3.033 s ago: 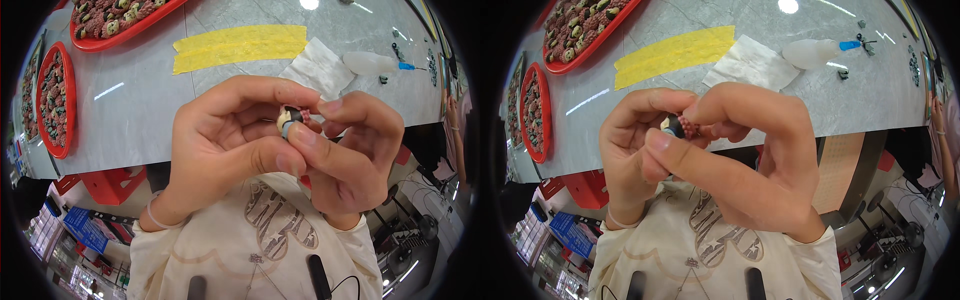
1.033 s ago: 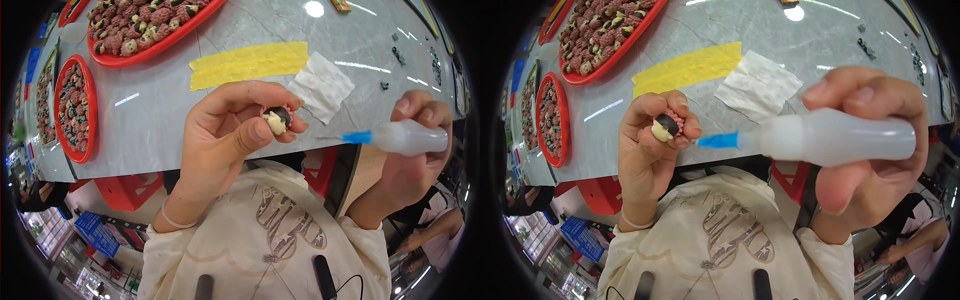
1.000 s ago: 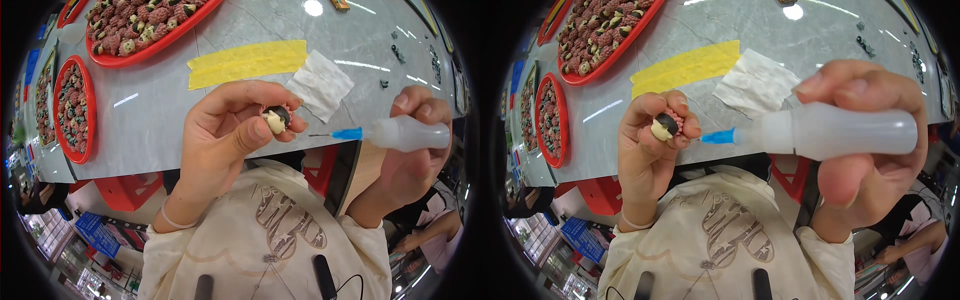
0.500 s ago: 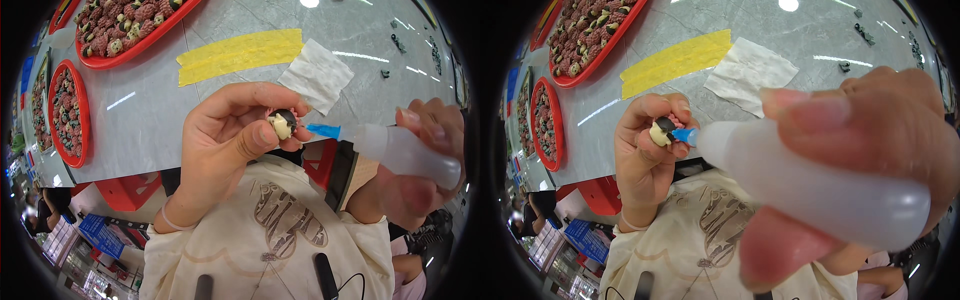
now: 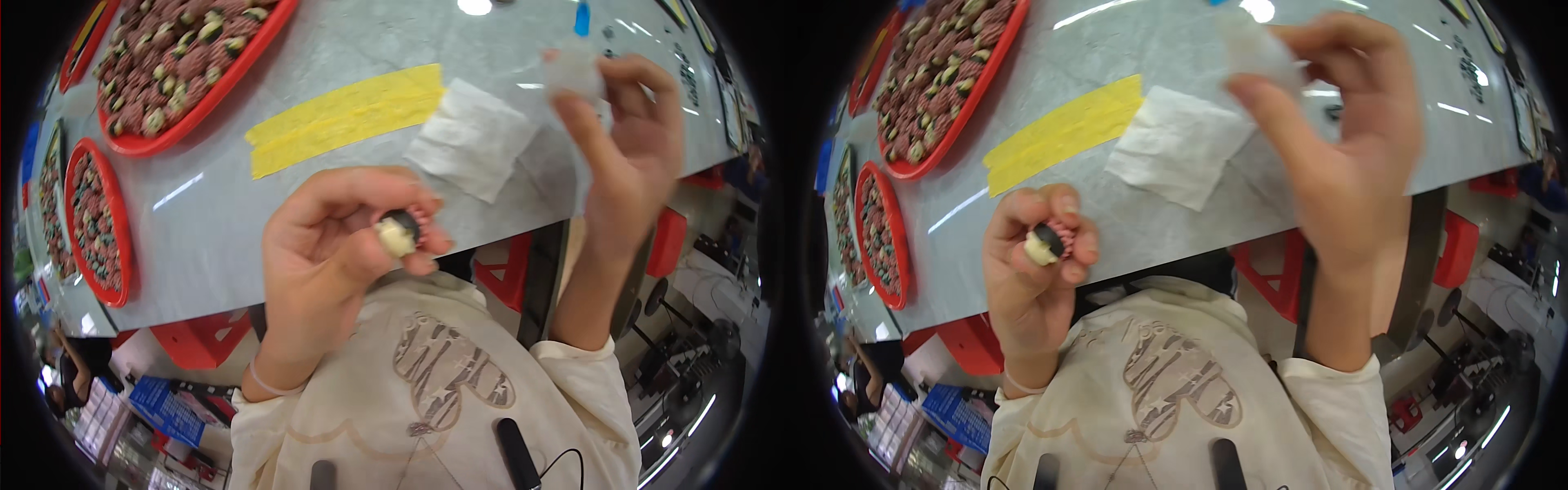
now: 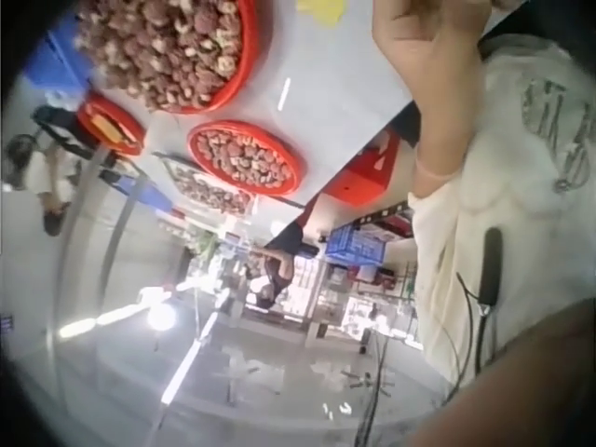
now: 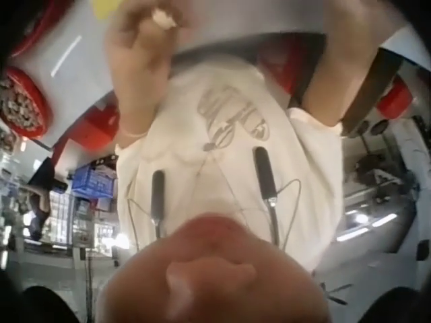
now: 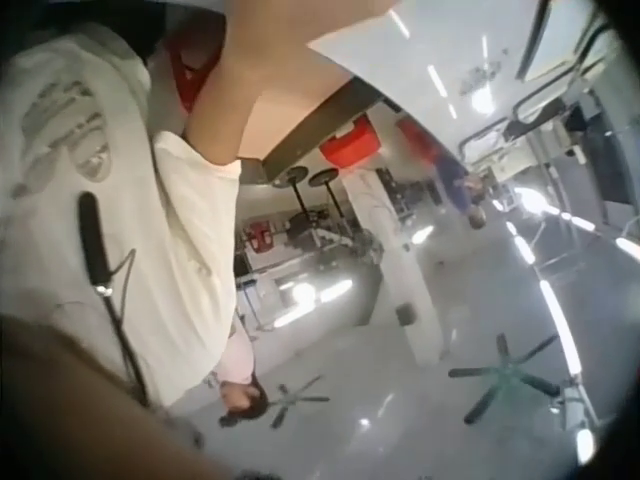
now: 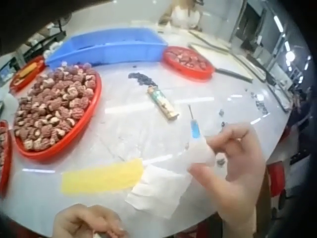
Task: The person assembles small figurines by applying glue to the heads with a squeeze bottle dispenser, attaching the body pieces by hand, and placing the finished figurines into a tray.
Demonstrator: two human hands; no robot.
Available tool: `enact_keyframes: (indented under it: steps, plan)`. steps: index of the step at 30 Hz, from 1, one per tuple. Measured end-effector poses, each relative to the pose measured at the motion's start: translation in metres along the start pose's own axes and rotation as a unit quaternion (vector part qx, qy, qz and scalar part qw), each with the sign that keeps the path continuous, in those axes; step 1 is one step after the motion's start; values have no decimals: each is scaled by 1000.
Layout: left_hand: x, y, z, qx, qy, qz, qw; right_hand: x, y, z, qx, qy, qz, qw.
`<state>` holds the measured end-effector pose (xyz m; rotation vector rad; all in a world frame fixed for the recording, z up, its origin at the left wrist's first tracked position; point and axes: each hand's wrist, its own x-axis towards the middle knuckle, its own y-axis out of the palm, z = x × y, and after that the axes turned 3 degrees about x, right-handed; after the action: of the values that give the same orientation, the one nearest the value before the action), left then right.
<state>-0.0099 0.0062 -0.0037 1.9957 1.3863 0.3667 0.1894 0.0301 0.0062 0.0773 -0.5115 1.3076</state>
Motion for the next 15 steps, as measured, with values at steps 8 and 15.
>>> enact_keyframes:
  steps: [8, 15]
  plan:
    - [-2, -6, -5, 59, 39, -41, 997, 2, -37, -2, -234, -5, 27, 972]
    - [1, -6, -6, 53, 42, -53, 996, -11, -47, -14, -273, 57, 68, 958]
